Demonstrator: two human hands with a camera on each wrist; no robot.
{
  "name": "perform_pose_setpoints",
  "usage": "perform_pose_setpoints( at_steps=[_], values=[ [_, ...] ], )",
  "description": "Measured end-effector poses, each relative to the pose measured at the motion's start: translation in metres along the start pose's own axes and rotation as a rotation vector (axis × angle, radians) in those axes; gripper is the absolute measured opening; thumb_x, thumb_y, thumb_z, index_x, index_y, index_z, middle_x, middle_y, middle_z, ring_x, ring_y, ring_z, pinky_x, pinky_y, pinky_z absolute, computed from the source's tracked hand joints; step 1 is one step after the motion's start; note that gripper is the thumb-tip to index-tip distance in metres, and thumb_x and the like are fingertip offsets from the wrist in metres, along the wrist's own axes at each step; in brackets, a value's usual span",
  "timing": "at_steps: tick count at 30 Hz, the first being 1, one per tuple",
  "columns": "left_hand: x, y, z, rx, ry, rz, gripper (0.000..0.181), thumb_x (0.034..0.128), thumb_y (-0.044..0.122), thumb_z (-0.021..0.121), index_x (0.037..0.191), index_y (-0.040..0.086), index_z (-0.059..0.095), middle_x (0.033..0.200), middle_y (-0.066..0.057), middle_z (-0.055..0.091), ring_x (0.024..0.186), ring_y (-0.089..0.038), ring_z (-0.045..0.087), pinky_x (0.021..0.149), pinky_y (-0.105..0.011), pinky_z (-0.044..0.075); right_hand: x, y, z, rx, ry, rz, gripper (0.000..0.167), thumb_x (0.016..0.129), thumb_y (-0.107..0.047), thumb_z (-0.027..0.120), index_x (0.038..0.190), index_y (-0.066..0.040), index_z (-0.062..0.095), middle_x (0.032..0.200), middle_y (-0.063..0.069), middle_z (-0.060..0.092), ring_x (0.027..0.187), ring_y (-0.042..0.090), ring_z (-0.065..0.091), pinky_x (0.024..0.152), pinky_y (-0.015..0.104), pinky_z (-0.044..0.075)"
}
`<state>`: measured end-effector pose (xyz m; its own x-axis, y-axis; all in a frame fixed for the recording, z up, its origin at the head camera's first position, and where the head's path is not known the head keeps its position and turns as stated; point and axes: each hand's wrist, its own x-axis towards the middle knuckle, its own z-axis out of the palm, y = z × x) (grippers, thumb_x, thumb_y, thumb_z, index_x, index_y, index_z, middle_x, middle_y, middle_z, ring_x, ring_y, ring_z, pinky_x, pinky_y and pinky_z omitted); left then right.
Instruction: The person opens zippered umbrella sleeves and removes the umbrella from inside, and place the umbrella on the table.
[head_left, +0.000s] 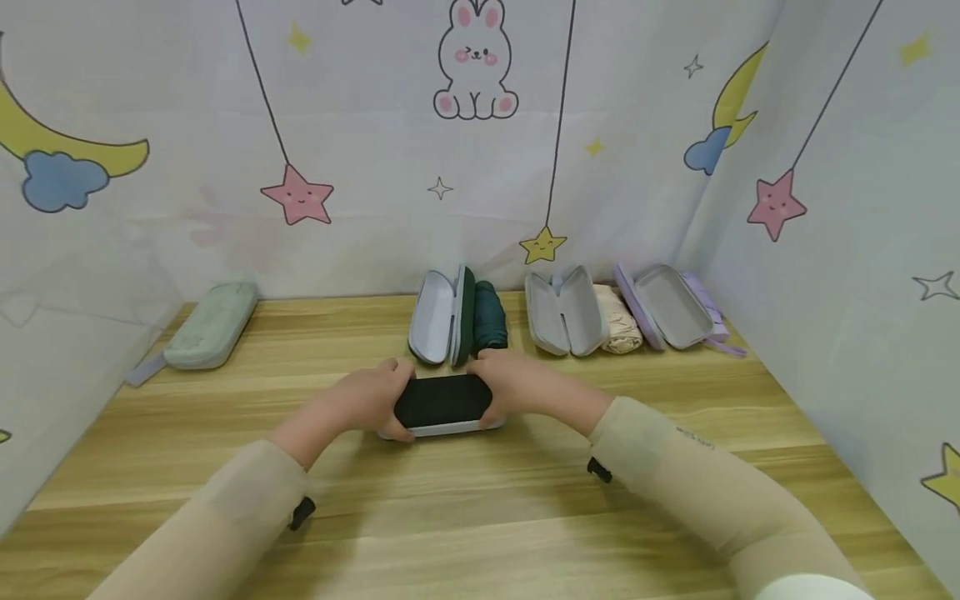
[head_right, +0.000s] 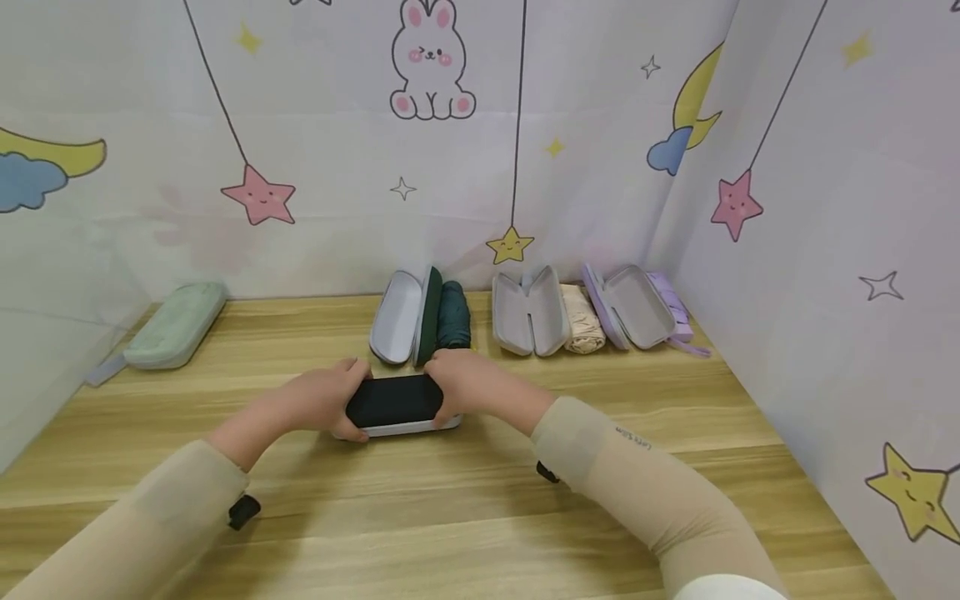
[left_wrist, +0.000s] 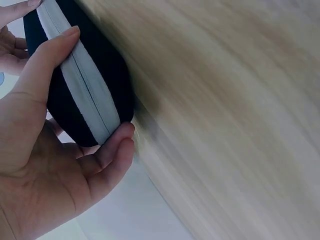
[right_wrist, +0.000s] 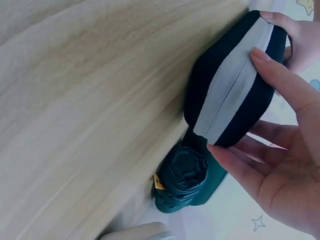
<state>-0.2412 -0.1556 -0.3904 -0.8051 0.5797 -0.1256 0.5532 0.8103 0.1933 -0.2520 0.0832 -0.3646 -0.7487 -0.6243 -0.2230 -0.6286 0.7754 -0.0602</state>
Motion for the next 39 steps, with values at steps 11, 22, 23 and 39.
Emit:
perform_pose_setpoints(
  at_steps=[11,22,23,39],
  values=[
    [0.024,0.025,0.004,0.013,-0.052,-0.005,0.076,0.0689,0.052,0.084,0.111,0.006,0.041,0.104,-0.013,0.050,0.084,-0.024,0.057,0.079,-0.040,0.049,-0.014,0.026,0.002,0.043,-0.006,0.018,0.074,0.068,-0.039,0.089,0.126,-0.008,0.056,0.113,0.006,0.060,0.099,0.022,0.060,0.086,0.036,0.048],
    [0.043,0.054,0.010,0.097,-0.067,-0.031,0.089,0.0686,0.060,0.080,0.124,0.003,0.041,0.114,-0.018,0.051,0.092,-0.029,0.059,0.080,-0.042,0.050,-0.025,0.043,-0.004,0.004,-0.105,0.017,0.077,0.064,-0.037,0.091,0.127,-0.005,0.061,0.114,0.008,0.061,0.101,0.025,0.059,0.088,0.038,0.049],
    [0.045,0.056,0.011,0.104,-0.066,-0.033,0.091,0.0682,0.061,0.080,0.126,0.002,0.040,0.115,-0.019,0.051,0.094,-0.030,0.059,0.081,-0.042,0.050,-0.027,0.045,-0.004,0.010,-0.108,0.015,0.076,0.064,-0.037,0.092,0.126,-0.005,0.062,0.114,0.008,0.061,0.101,0.025,0.060,0.088,0.038,0.049],
    [0.059,0.095,0.013,0.137,-0.016,-0.077,0.084,0.0662,0.063,0.080,0.114,0.006,0.042,0.109,-0.016,0.053,0.092,-0.030,0.059,0.080,-0.041,0.050,-0.042,0.065,-0.010,-0.033,-0.187,0.031,0.073,0.065,-0.030,0.093,0.124,-0.003,0.062,0.111,0.006,0.062,0.102,0.024,0.059,0.089,0.037,0.049]
  ],
)
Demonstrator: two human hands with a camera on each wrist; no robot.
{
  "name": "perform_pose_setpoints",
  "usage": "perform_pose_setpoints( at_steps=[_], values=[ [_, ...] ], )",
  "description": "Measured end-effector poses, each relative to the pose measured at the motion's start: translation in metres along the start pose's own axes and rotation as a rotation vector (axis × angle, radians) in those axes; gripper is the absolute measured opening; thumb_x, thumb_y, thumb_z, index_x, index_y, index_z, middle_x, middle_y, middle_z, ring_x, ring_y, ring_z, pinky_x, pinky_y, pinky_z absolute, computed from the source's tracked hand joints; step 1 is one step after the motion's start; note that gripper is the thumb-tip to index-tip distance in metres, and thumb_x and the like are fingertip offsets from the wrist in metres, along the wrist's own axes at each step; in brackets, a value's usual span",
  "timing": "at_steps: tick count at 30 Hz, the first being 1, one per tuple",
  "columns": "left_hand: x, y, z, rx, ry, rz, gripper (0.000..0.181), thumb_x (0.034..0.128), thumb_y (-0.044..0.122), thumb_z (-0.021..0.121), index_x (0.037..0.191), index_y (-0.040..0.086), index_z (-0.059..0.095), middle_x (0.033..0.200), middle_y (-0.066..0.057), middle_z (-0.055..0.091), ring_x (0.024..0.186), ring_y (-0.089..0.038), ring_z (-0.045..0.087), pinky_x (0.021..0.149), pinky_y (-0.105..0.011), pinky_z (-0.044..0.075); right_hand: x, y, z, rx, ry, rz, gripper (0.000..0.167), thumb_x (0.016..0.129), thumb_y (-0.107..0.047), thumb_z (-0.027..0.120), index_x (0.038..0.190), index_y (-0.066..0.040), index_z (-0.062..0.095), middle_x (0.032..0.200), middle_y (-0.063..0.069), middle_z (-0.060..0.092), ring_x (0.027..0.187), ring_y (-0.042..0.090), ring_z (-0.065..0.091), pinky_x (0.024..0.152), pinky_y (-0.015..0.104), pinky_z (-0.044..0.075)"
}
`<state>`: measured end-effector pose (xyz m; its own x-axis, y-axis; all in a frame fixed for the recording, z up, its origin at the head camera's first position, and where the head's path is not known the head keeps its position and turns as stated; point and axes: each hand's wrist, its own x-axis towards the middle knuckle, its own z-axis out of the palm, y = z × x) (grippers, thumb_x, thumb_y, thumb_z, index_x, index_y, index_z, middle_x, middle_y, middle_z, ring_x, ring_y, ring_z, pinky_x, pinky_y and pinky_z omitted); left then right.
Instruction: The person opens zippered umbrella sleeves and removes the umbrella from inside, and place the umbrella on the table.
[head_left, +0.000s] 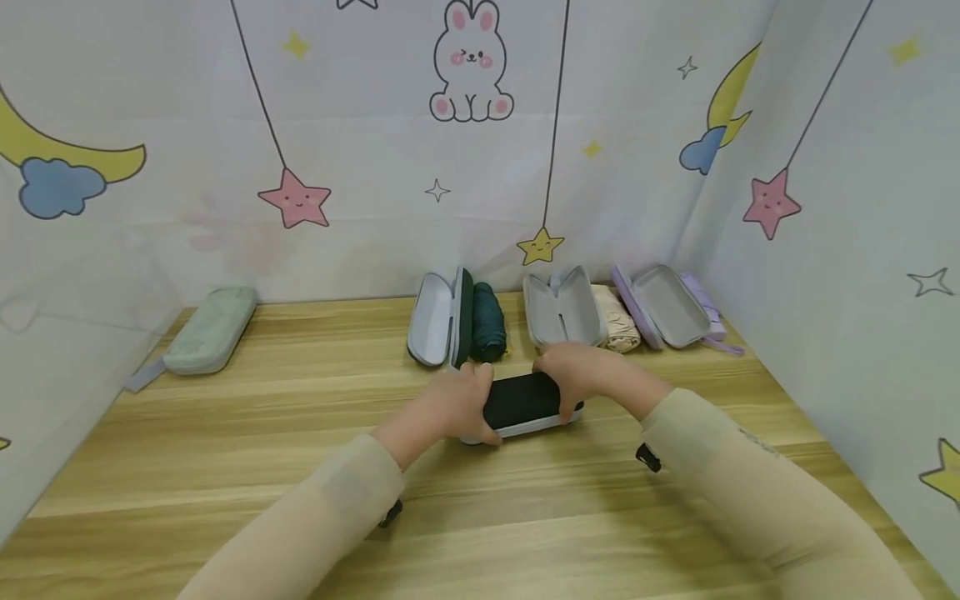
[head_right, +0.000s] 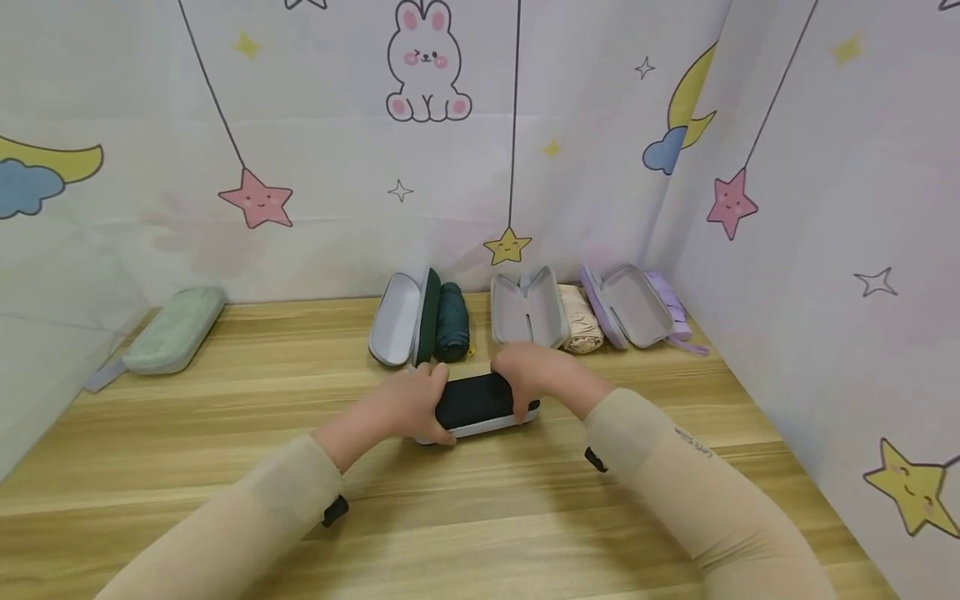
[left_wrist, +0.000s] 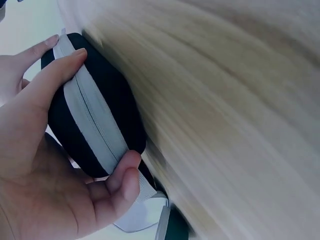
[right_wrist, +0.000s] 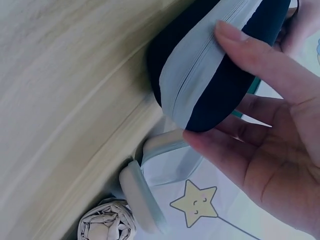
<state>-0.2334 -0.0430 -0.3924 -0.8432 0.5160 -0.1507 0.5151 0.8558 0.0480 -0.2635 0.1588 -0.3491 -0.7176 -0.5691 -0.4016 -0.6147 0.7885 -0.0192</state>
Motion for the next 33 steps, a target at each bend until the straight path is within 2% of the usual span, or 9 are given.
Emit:
perform_pose_setpoints(
  at_steps=[6,12,15,18,20,22,25,29,33],
  values=[
    [-0.002,0.002,-0.002,-0.068,0.003,-0.035,0.087,0.0643,0.061,0.083,0.115,0.003,0.043,0.109,-0.017,0.053,0.093,-0.028,0.059,0.080,-0.040,0.050,0.002,-0.001,0.000,-0.012,-0.012,0.009,0.076,0.066,-0.030,0.092,0.128,-0.002,0.058,0.115,0.008,0.061,0.105,0.025,0.059,0.090,0.038,0.048],
    [-0.003,-0.011,-0.003,-0.207,-0.015,0.003,0.082,0.0652,0.060,0.083,0.115,0.005,0.048,0.105,-0.012,0.060,0.092,-0.025,0.060,0.079,-0.039,0.050,0.004,-0.002,0.000,-0.003,-0.024,0.022,0.078,0.066,-0.027,0.092,0.131,-0.002,0.055,0.117,0.009,0.061,0.107,0.026,0.059,0.091,0.039,0.048],
    [-0.003,-0.021,-0.003,-0.375,-0.032,-0.004,0.066,0.0804,0.056,0.073,0.118,0.007,0.052,0.108,-0.010,0.063,0.094,-0.024,0.061,0.081,-0.038,0.049,0.004,-0.002,0.000,-0.010,-0.035,0.023,0.079,0.067,-0.028,0.092,0.132,-0.002,0.054,0.117,0.010,0.061,0.108,0.026,0.058,0.092,0.039,0.048],
    [-0.004,-0.030,-0.003,-0.579,-0.028,-0.038,0.039,0.0992,0.039,0.055,0.121,0.006,0.056,0.117,-0.012,0.062,0.103,-0.025,0.059,0.087,-0.039,0.047,0.002,-0.001,0.001,-0.010,-0.035,0.024,0.079,0.067,-0.028,0.092,0.131,-0.002,0.054,0.118,0.010,0.060,0.108,0.027,0.058,0.092,0.039,0.048],
    [-0.004,-0.035,-0.002,-0.668,-0.016,-0.055,0.026,0.1041,0.023,0.046,0.119,0.005,0.058,0.120,-0.015,0.061,0.108,-0.026,0.057,0.089,-0.040,0.046,0.002,0.000,0.002,-0.004,-0.032,0.021,0.078,0.067,-0.028,0.092,0.130,-0.003,0.055,0.118,0.010,0.059,0.108,0.027,0.058,0.092,0.040,0.048],
    [-0.005,-0.039,-0.001,-0.705,-0.004,-0.065,0.022,0.1031,0.011,0.043,0.118,0.004,0.059,0.120,-0.016,0.061,0.107,-0.027,0.057,0.088,-0.040,0.046,0.001,0.000,0.004,0.002,-0.025,0.016,0.077,0.066,-0.028,0.092,0.129,-0.003,0.055,0.117,0.010,0.058,0.108,0.027,0.058,0.092,0.040,0.048],
    [-0.005,-0.043,0.001,-0.704,0.014,-0.061,0.020,0.0985,0.001,0.046,0.111,0.003,0.061,0.112,-0.014,0.064,0.097,-0.025,0.059,0.080,-0.035,0.048,0.001,-0.001,0.006,0.008,-0.014,0.009,0.076,0.066,-0.028,0.092,0.128,-0.004,0.054,0.117,0.010,0.057,0.107,0.027,0.058,0.092,0.040,0.048],
    [-0.003,-0.048,0.002,-0.725,0.022,-0.057,0.015,0.0934,-0.005,0.052,0.104,0.002,0.060,0.100,-0.010,0.066,0.084,-0.019,0.058,0.071,-0.029,0.047,-0.001,-0.001,0.006,0.000,-0.001,-0.001,0.077,0.066,-0.027,0.092,0.128,-0.004,0.053,0.116,0.011,0.056,0.106,0.027,0.058,0.091,0.040,0.048],
    [-0.002,-0.051,0.002,-0.805,0.038,-0.109,0.013,0.0874,-0.006,0.062,0.098,-0.001,0.057,0.086,-0.009,0.066,0.074,-0.017,0.058,0.064,-0.027,0.046,-0.003,-0.001,0.005,-0.010,0.012,-0.012,0.076,0.066,-0.026,0.093,0.127,-0.003,0.053,0.116,0.012,0.056,0.105,0.028,0.058,0.090,0.040,0.049]
  ],
)
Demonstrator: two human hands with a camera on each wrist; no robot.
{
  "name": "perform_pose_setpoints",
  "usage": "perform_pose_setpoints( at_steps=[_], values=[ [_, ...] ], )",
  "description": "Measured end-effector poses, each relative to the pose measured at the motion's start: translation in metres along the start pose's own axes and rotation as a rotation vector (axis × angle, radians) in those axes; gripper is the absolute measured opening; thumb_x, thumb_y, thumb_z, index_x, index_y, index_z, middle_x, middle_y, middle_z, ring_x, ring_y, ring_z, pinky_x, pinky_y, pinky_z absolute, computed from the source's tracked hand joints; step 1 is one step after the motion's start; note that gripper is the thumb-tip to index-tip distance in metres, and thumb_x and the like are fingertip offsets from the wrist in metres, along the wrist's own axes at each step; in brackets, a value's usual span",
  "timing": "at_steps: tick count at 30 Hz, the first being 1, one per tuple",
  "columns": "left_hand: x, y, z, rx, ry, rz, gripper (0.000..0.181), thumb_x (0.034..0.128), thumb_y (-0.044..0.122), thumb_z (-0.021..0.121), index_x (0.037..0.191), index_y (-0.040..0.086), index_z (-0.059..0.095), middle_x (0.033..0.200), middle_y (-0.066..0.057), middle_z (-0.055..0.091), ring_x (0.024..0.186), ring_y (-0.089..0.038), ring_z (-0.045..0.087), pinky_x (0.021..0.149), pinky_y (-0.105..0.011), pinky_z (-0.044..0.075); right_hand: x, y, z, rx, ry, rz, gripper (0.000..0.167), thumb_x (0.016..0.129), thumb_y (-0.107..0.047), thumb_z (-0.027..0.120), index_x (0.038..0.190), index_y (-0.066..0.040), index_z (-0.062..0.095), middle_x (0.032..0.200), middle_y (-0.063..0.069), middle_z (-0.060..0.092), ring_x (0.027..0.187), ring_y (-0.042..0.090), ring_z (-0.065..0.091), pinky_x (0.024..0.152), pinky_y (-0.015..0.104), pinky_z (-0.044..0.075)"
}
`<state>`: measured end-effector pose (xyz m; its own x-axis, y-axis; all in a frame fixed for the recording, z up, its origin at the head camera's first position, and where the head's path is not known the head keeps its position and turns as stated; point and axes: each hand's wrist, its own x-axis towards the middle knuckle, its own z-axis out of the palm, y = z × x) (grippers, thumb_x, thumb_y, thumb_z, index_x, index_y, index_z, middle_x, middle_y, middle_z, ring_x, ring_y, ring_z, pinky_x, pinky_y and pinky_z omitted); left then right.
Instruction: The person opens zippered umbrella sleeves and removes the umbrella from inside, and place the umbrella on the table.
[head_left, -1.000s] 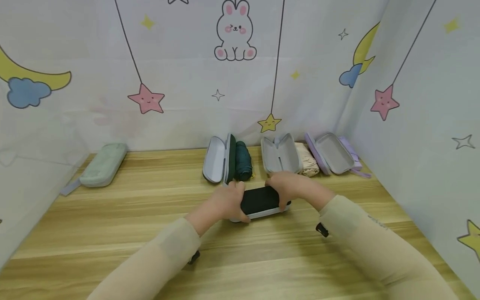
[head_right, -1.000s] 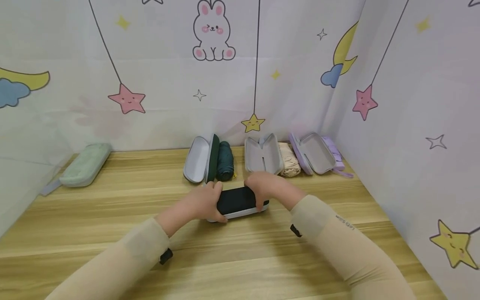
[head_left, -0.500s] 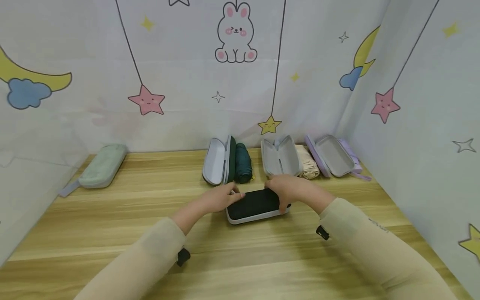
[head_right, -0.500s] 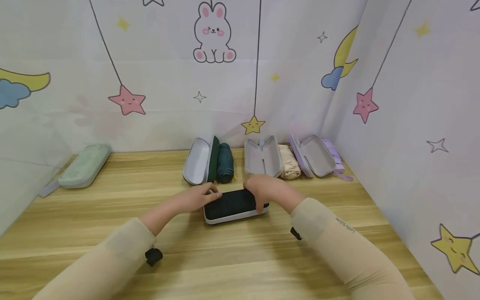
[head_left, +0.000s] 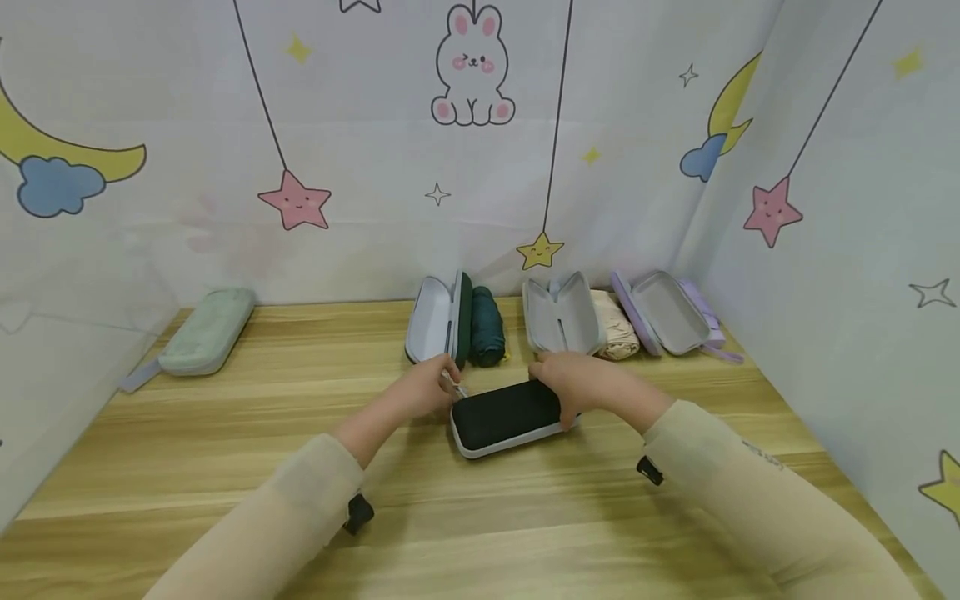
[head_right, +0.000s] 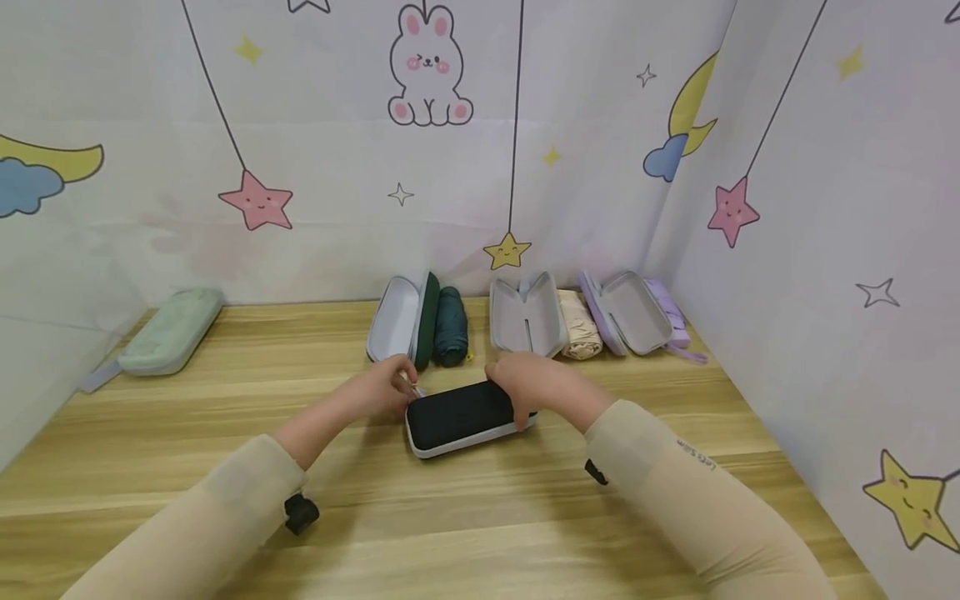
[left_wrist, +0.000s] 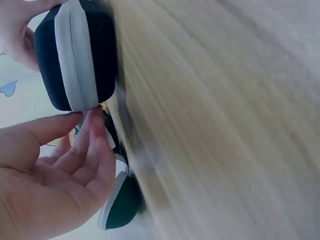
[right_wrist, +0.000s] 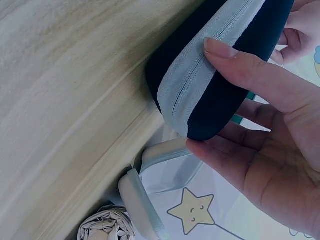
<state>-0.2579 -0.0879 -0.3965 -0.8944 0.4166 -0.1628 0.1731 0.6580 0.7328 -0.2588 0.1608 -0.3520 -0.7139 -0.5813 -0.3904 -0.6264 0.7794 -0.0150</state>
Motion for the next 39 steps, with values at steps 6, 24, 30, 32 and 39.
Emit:
perform_pose_setpoints(
  at_steps=[6,24,30,32,39],
  values=[
    [0.003,-0.003,-0.002,-0.043,-0.017,-0.043,0.005,0.0894,-0.002,0.065,0.088,-0.004,0.069,0.085,-0.007,0.065,0.070,-0.014,0.058,0.065,-0.027,0.050,-0.001,0.001,0.000,0.002,0.008,-0.007,0.076,0.066,-0.026,0.092,0.127,-0.004,0.053,0.117,0.011,0.055,0.106,0.028,0.058,0.090,0.040,0.048],
    [-0.005,-0.003,-0.010,0.143,-0.250,0.034,0.014,0.0963,0.006,0.057,0.088,0.001,0.068,0.064,-0.001,0.054,0.055,-0.008,0.046,0.055,-0.020,0.039,-0.007,-0.001,0.004,-0.031,0.053,-0.064,0.074,0.066,-0.023,0.092,0.127,-0.004,0.055,0.117,0.011,0.054,0.104,0.027,0.058,0.090,0.040,0.048],
    [-0.007,-0.003,-0.005,0.331,-0.275,0.113,0.020,0.0980,0.009,0.050,0.080,0.007,0.060,0.067,0.003,0.049,0.059,-0.010,0.044,0.058,-0.024,0.037,-0.006,-0.001,0.005,-0.053,0.059,-0.057,0.074,0.066,-0.022,0.092,0.128,-0.004,0.056,0.120,0.011,0.056,0.106,0.028,0.058,0.092,0.040,0.047],
    [-0.008,-0.003,-0.004,0.436,-0.264,0.171,0.021,0.0971,0.010,0.051,0.077,0.010,0.058,0.067,0.003,0.046,0.061,-0.010,0.043,0.060,-0.026,0.036,-0.006,-0.002,0.006,-0.060,0.055,-0.049,0.074,0.067,-0.022,0.092,0.129,-0.003,0.056,0.123,0.012,0.057,0.110,0.028,0.057,0.094,0.041,0.046],
    [-0.018,0.001,-0.006,0.631,-0.215,0.280,0.022,0.0978,0.016,0.055,0.076,0.015,0.055,0.068,0.005,0.045,0.063,-0.011,0.042,0.063,-0.030,0.038,-0.011,-0.003,0.007,-0.068,0.038,0.007,0.077,0.069,-0.025,0.090,0.134,-0.004,0.055,0.133,0.011,0.056,0.119,0.029,0.054,0.097,0.043,0.045]
  ],
)
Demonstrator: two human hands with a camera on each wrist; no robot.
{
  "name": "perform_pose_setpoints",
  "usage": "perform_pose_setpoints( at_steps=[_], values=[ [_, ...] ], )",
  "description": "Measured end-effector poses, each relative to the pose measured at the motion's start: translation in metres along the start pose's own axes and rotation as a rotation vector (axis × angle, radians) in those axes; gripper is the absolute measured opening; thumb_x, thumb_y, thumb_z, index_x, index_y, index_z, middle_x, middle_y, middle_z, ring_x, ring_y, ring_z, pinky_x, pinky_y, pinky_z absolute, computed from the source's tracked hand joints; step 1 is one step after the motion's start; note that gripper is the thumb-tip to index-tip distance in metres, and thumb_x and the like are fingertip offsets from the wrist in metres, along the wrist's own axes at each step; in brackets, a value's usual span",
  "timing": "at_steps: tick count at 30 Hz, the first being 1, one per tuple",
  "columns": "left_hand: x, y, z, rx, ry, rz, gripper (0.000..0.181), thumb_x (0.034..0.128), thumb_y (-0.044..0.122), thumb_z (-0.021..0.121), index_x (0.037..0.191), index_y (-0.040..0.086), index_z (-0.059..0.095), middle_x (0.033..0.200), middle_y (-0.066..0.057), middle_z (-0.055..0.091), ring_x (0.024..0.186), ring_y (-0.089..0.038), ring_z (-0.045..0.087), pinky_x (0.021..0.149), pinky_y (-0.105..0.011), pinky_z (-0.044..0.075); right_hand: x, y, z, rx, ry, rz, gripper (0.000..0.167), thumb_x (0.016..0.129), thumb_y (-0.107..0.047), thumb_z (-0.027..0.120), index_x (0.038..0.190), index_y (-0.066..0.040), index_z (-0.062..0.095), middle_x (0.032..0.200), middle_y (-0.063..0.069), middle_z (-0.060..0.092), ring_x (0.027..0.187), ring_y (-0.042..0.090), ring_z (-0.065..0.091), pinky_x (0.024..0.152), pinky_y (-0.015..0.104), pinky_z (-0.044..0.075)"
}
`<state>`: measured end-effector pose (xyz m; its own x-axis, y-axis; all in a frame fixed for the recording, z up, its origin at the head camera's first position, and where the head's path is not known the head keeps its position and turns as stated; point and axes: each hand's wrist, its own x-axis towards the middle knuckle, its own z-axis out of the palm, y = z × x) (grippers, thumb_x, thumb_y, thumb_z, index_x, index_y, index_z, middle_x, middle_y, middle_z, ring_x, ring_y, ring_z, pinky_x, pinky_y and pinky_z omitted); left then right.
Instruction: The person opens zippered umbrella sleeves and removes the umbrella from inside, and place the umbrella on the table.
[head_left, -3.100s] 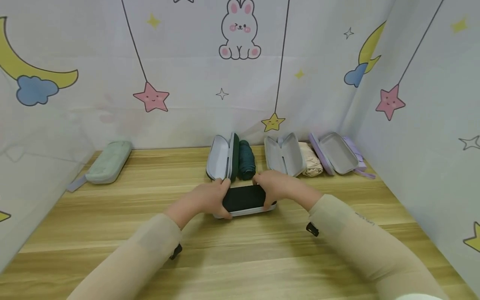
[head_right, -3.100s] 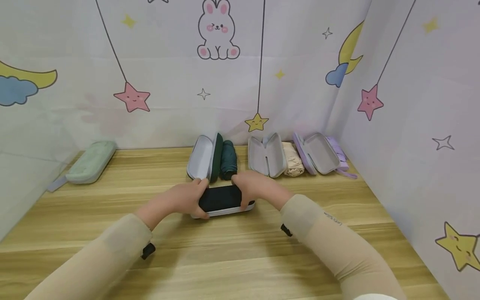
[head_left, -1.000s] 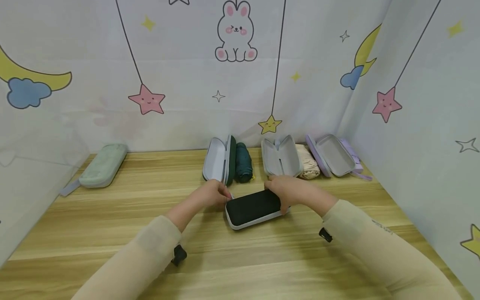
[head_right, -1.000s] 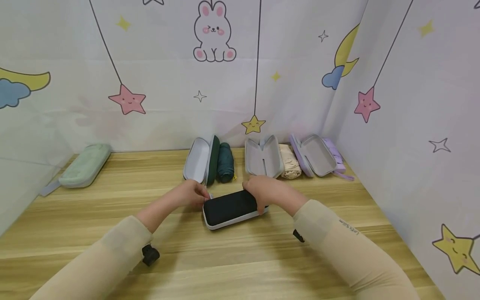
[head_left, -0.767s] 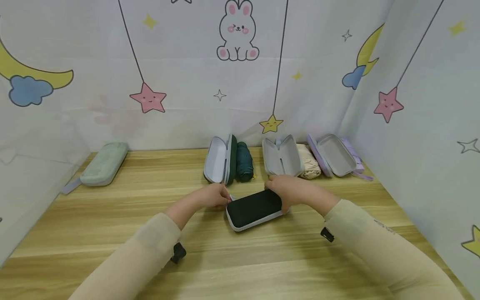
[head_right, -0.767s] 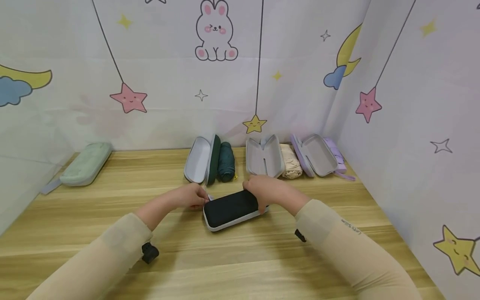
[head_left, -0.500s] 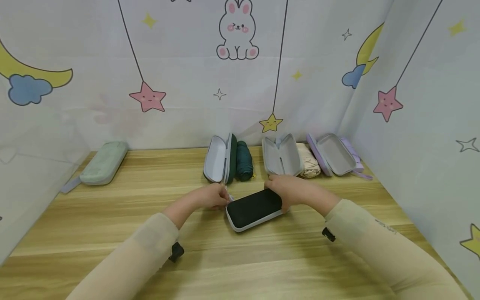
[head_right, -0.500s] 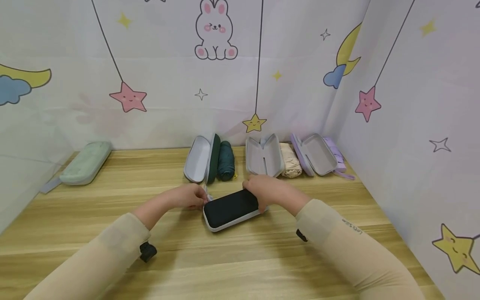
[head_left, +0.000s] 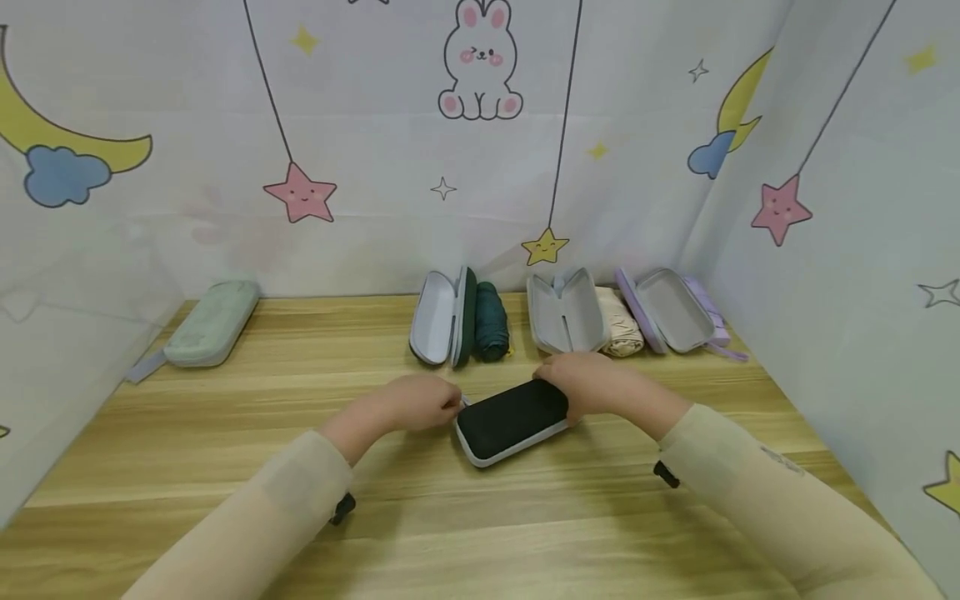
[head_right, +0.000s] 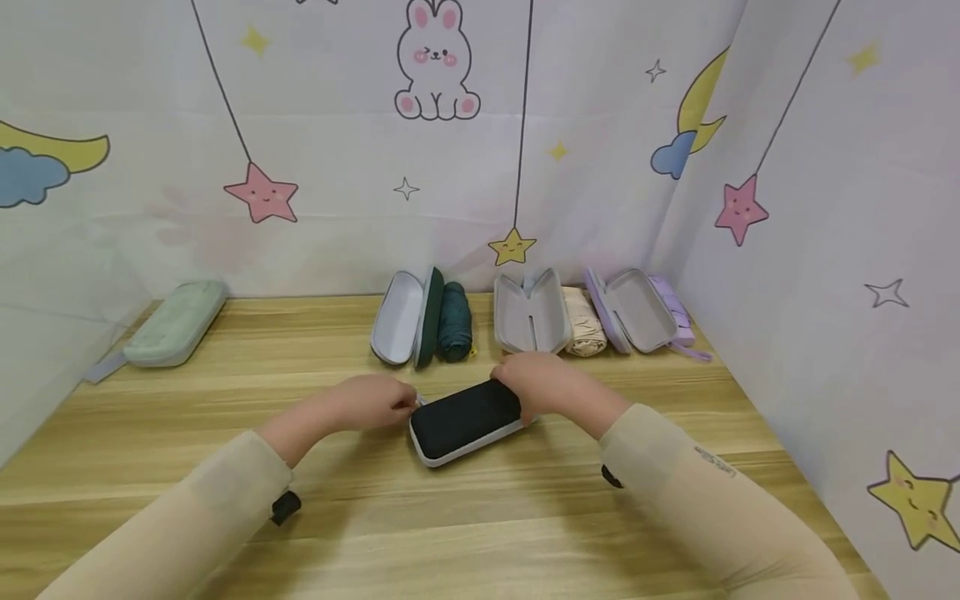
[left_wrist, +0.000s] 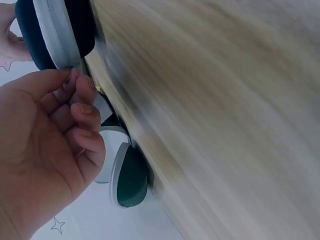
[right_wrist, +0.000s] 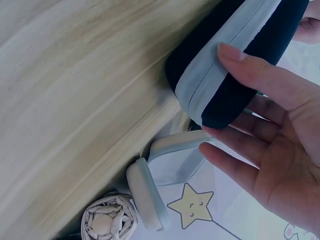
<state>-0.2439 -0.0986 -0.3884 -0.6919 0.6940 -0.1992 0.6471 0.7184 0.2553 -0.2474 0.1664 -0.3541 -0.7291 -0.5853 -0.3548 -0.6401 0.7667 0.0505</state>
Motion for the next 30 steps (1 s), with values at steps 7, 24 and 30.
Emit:
perform_pose_setpoints(
  at_steps=[7,24,30],
  values=[
    [-0.006,0.002,0.002,0.021,-0.013,0.049,0.022,0.0964,0.015,0.058,0.075,0.016,0.053,0.070,0.006,0.048,0.063,-0.010,0.043,0.062,-0.029,0.039,-0.014,0.004,0.003,0.012,0.005,0.058,0.074,0.068,-0.031,0.089,0.131,-0.008,0.059,0.124,0.006,0.061,0.110,0.028,0.059,0.089,0.047,0.049],
    [0.000,0.017,0.006,0.030,0.013,0.095,0.022,0.0969,0.016,0.058,0.075,0.017,0.051,0.067,0.007,0.046,0.063,-0.009,0.041,0.060,-0.028,0.036,-0.045,-0.008,0.018,-0.116,0.095,0.108,0.054,0.071,-0.057,0.078,0.089,-0.007,0.068,0.078,0.002,0.061,0.069,0.020,0.059,0.062,0.040,0.051],
    [0.003,0.023,0.010,0.087,0.029,0.111,0.023,0.0969,0.015,0.056,0.075,0.016,0.050,0.065,0.007,0.044,0.061,-0.010,0.040,0.057,-0.029,0.036,-0.049,-0.018,0.021,-0.071,0.065,0.119,0.045,0.074,-0.052,0.077,0.080,-0.009,0.064,0.072,0.001,0.058,0.063,0.018,0.057,0.057,0.039,0.050]
  ],
)
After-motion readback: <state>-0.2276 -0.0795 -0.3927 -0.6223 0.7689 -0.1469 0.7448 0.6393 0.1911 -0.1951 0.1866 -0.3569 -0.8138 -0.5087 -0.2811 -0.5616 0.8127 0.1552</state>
